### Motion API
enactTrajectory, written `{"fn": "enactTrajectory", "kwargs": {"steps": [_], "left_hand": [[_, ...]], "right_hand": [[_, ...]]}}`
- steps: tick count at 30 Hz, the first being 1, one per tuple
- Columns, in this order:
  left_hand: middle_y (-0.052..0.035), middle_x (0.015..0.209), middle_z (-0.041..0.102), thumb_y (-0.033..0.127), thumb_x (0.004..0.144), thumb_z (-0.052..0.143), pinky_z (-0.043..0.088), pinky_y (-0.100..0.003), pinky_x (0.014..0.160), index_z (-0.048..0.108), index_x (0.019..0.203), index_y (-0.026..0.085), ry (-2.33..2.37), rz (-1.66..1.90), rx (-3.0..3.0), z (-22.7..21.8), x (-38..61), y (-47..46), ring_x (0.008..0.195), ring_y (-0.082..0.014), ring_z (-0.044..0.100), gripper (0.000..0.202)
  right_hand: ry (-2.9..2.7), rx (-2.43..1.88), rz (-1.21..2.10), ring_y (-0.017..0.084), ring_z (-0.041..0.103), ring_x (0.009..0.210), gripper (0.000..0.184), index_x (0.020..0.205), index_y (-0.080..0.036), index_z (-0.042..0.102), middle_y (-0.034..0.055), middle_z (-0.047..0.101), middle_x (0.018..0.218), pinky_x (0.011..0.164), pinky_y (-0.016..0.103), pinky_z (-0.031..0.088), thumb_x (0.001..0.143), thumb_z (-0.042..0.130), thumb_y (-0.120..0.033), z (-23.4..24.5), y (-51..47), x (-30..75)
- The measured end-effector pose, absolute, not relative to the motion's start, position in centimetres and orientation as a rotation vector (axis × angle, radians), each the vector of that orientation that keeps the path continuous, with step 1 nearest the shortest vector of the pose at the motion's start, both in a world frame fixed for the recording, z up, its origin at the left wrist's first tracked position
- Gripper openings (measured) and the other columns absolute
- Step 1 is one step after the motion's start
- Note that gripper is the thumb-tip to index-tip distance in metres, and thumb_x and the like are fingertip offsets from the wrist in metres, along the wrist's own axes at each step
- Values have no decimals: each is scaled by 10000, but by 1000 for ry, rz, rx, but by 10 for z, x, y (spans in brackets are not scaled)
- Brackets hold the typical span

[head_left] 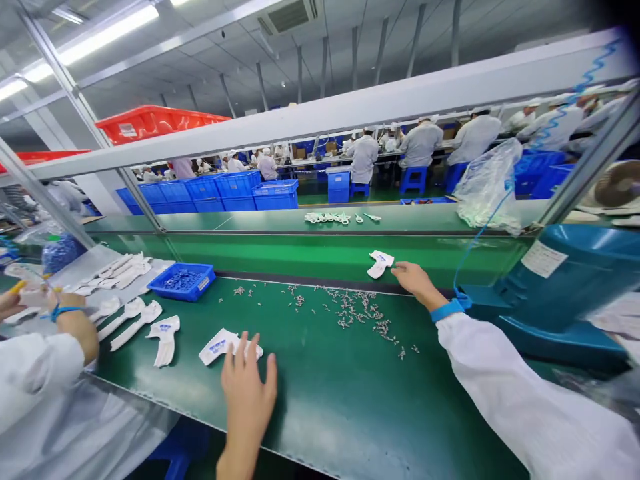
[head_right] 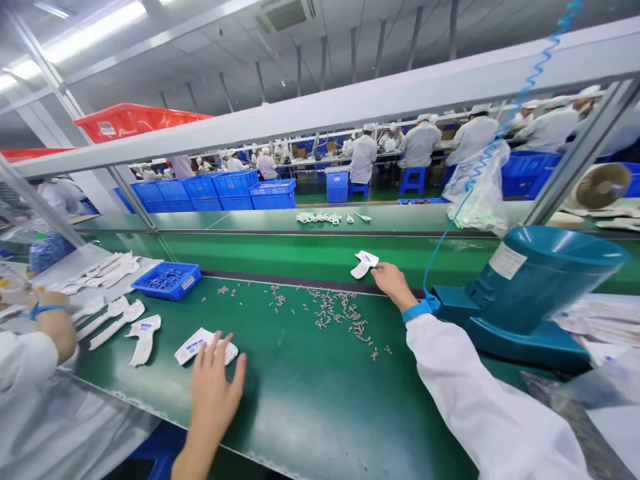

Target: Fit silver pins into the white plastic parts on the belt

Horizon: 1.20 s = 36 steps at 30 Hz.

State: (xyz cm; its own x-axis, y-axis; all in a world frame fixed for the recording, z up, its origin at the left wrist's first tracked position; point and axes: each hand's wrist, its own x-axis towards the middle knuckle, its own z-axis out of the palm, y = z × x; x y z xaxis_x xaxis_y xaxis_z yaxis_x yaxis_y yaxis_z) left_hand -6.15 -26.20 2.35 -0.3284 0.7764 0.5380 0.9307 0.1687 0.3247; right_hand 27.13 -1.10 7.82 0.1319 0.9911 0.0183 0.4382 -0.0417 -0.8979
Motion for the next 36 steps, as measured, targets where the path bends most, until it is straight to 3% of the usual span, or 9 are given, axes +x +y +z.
{"fn": "enactTrajectory", "kwargs": {"steps": [3,5,9,14,18,21,24,28,36], "left_hand": [[-218,1440,497,408,945,489,306,-712,1043,583,1306,110,-2286,-651,-1576,18,-99,-257,1405,-505,267,477],[-220,1435,502,408,949,471,336,-675,1052,583,1308,109,-2279,-634,-1664,9,-110,-257,1400,-481,306,481],[-145,1435,521,408,933,514,375,-583,1095,585,1303,197,-2080,-763,-2010,-4,-94,-270,1387,-386,385,432],[-52,1528,445,343,934,562,434,-527,1079,485,1424,325,-1905,-737,-2512,10,-33,-297,1431,-347,351,496],[-45,1548,414,363,904,632,347,-538,1146,446,1454,331,-1817,-752,-2853,41,8,-273,1462,-346,284,581],[-87,1359,598,281,950,564,400,-494,1103,573,1324,260,-1701,-1069,-2954,60,32,-218,1321,-290,483,375],[-45,1179,703,290,914,642,490,-385,1000,648,1190,243,-1591,-1098,-3068,65,53,-160,1119,-225,635,280],[-9,1005,749,279,929,631,542,-272,834,680,1068,212,-1548,-1138,-3126,55,73,-128,924,-158,701,162],[-58,1082,737,257,981,553,503,-379,902,661,1188,203,-1541,-1164,-2997,46,74,-131,980,-208,663,239]], "right_hand": [[-1670,-1568,909,286,681,1003,149,860,-195,760,93,764,991,946,384,497,741,690,-136,62,-56,301],[-1820,-1528,941,272,692,907,213,888,-241,771,57,762,966,875,378,518,705,692,-167,48,-94,318],[-2061,-1583,770,252,673,825,248,993,-259,746,81,711,999,783,370,509,768,643,-269,23,-146,331],[-2085,-1612,678,234,646,756,146,833,-225,697,80,682,878,709,346,481,838,583,-316,28,-147,320],[-2114,-1503,782,223,636,740,218,823,-218,677,54,704,811,685,332,451,889,544,-378,45,-136,302],[-1997,-1366,1037,208,623,740,289,833,-205,676,40,703,804,660,310,459,881,565,-467,49,-131,285],[-1822,-1248,1283,185,604,727,359,853,-191,660,27,670,787,618,282,461,858,594,-544,46,-131,273],[-1689,-1230,1353,162,586,698,363,866,-196,646,8,641,746,608,267,450,865,599,-556,42,-132,269],[-1491,-1178,1404,162,625,730,383,937,-192,665,12,664,772,682,289,500,802,684,-550,41,-134,261]]}}
